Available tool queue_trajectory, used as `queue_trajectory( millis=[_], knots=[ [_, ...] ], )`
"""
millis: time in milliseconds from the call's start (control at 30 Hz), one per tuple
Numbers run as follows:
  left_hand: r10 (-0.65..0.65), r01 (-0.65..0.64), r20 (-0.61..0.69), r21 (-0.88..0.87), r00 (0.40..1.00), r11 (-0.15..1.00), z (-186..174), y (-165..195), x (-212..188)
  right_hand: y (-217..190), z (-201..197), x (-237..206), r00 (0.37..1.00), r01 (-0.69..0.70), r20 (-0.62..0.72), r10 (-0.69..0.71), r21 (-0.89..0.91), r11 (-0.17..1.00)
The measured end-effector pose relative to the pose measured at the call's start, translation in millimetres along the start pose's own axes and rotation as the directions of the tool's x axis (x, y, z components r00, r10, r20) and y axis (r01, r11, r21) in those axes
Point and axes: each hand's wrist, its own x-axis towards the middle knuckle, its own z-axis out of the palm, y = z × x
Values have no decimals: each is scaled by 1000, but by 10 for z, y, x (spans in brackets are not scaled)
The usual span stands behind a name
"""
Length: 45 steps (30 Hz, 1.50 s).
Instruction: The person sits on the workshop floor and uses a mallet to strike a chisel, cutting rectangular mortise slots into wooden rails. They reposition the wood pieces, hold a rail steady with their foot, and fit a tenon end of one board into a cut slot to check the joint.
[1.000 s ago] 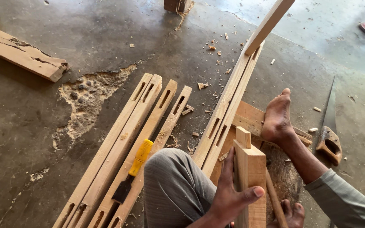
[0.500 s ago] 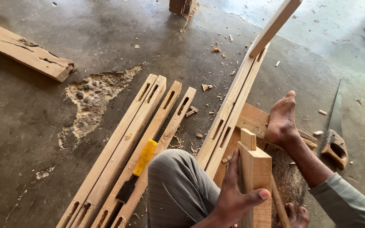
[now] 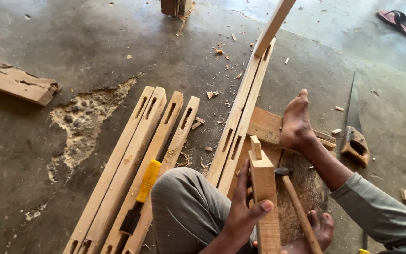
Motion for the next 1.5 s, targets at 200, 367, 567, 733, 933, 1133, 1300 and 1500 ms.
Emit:
queue_trajectory(
  millis=[200,367,567,733,933,1133,1300,1500],
  knots=[
    [11,-10,27,-59,1000,998,-18,-213,-29,-64,62,-68,972,219,106,-209,-104,970],
    [54,-55,52,27,997,998,-120,-508,-14,-18,14,-92,995,101,27,-99,-98,990],
    [157,-162,43,168,987,972,-136,-625,23,-123,110,-262,992,110,68,-106,-67,992],
    [157,-155,182,-24,971,988,-257,-746,-23,-125,54,-333,990,109,93,-103,-56,993],
    [233,-232,-20,41,972,972,-622,-1026,13,-77,-18,-164,999,34,-18,-35,-39,999],
    [-99,53,-31,-674,995,737,-782,-792,69,-25,236,-1149,999,11,-39,-9,44,999],
    [-104,6,-99,-692,990,722,-552,-591,91,1915,-1124,-2682,988,153,-19,-152,134,979],
    [-22,-102,-214,-550,977,829,-454,-510,97,2813,-2296,-2318,979,192,-86,-184,90,977]
  ],
)
